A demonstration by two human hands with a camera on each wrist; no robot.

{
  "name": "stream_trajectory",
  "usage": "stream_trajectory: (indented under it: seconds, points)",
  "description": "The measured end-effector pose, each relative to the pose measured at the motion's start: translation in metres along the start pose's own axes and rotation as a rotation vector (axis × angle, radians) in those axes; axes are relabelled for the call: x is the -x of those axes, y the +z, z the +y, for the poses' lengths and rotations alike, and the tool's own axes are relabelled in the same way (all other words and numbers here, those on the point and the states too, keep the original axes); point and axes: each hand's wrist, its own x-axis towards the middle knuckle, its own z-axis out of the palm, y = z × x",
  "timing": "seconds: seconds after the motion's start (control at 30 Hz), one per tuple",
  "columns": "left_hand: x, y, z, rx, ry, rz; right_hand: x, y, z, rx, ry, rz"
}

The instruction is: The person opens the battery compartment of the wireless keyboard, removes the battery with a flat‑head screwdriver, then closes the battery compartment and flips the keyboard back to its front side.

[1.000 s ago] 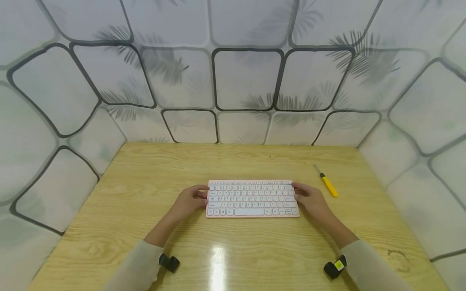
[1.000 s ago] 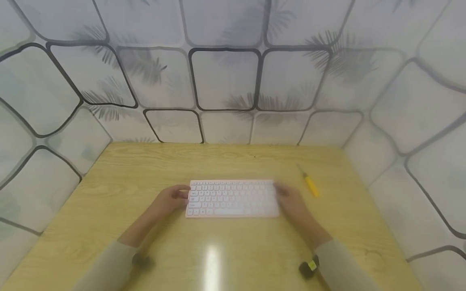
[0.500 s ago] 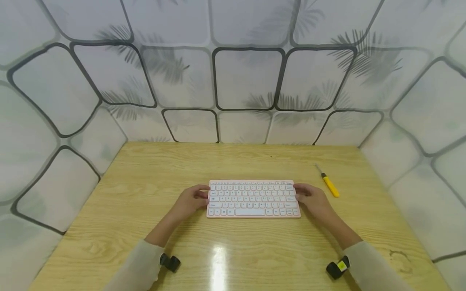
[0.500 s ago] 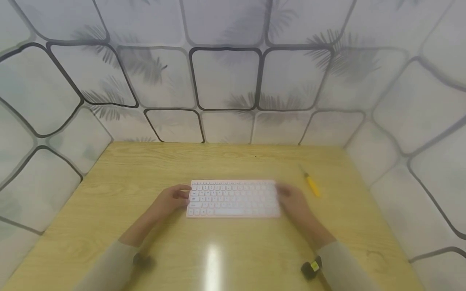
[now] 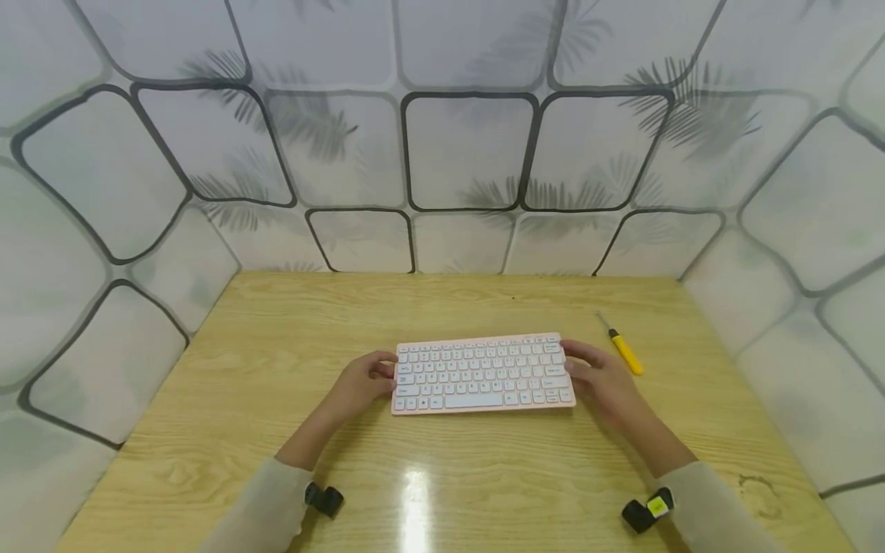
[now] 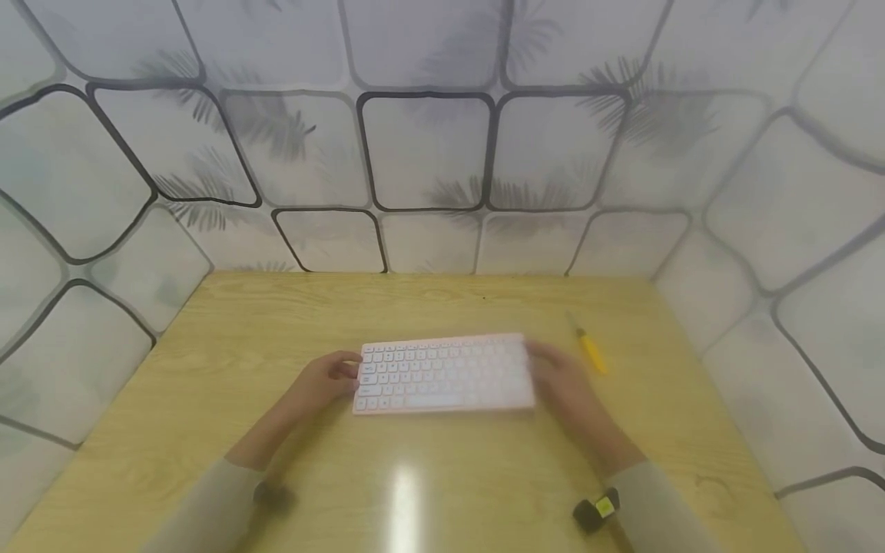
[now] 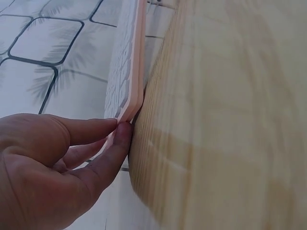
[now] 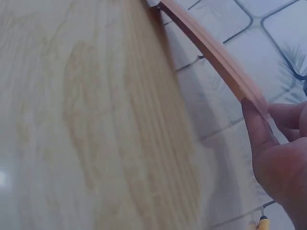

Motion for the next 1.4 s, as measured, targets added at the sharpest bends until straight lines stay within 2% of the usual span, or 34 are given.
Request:
stream_trajectory:
  seconds: [0.2, 0.37, 0.5, 0.7, 0.87, 1.13, 1.27, 1.4]
  points:
    - [-0.002, 0.002, 0.004, -0.081, 0.044, 0.026, 0.004, -0.002, -0.013, -0.017, -0.030, -0.009]
    - [-0.005, 0.015, 0.017, -0.090, 0.118, 0.040, 0.006, 0.000, -0.021, -0.055, -0.027, -0.001]
    - [-0.008, 0.034, 0.038, -0.061, 0.207, -0.005, 0.011, 0.002, -0.028, -0.077, -0.028, 0.011]
    - [-0.016, 0.061, 0.080, -0.018, 0.350, -0.116, 0.018, 0.007, -0.044, -0.095, -0.043, 0.023]
    - [-0.026, 0.076, 0.108, -0.016, 0.410, -0.180, 0.013, 0.011, -0.050, -0.079, -0.063, 0.009]
    - [-0.039, 0.086, 0.136, -0.025, 0.446, -0.243, 0.015, 0.017, -0.062, -0.147, -0.091, -0.011]
    - [-0.043, 0.087, 0.143, -0.016, 0.465, -0.242, 0.018, 0.021, -0.072, -0.169, -0.137, -0.031]
    - [-0.045, 0.086, 0.147, -0.030, 0.517, -0.220, 0.020, 0.026, -0.081, -0.158, -0.160, -0.058]
